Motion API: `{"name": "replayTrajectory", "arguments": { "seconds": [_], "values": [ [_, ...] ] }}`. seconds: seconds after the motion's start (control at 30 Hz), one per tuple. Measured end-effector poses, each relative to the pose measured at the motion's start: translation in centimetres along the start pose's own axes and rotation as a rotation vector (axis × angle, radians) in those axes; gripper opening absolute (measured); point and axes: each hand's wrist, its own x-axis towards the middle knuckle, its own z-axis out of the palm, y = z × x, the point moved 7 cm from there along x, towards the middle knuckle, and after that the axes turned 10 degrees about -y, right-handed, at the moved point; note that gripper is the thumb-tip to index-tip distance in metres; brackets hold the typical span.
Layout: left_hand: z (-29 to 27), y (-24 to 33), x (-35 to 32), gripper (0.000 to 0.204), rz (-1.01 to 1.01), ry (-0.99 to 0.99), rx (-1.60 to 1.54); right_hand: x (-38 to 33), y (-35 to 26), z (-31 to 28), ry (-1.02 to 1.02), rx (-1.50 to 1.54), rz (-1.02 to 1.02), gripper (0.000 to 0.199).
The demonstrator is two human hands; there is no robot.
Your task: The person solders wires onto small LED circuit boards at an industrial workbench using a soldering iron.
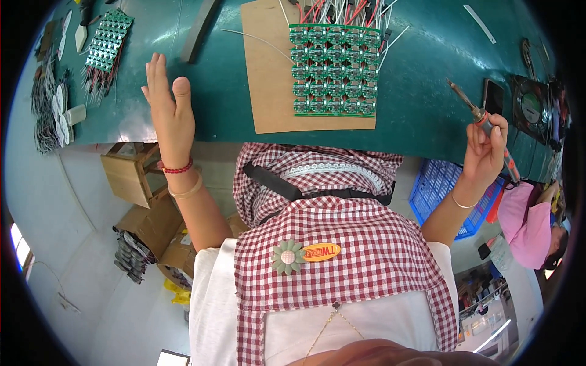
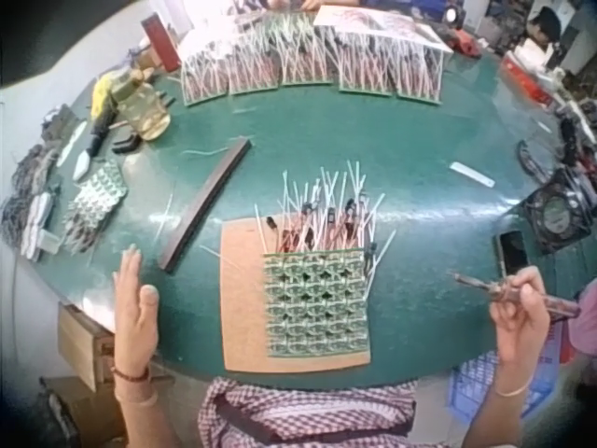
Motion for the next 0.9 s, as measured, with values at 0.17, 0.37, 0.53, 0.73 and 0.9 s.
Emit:
{"name": "replayTrajectory", "arguments": {
  "seconds": [0.17,0.37,0.53,0.73,0.9],
  "values": [
    [-0.03,-0.09,-0.1,0.059,0.0,0.006,-0.002,0.19,0.01,0.07,-0.02,0.01,0.001,0.019],
    [-0.2,-0.21,-0.29,0.056,0.004,0.024,0.007,0.22,0.12,0.21,-0.032,0.001,-0.004,0.019],
    [-0.14,-0.13,-0.44,0.058,0.002,0.025,-0.008,0.17,0.05,0.24,0.012,-0.02,0.002,0.019],
    [-0.25,-0.08,-0.56,0.056,0.006,0.039,-0.041,0.35,0.25,0.28,-0.026,0.005,0.006,0.019],
    [-0.51,0.05,-0.56,0.054,0.01,0.046,-0.051,0.41,0.21,0.58,0.004,-0.009,0.015,0.019]
  ]
}}
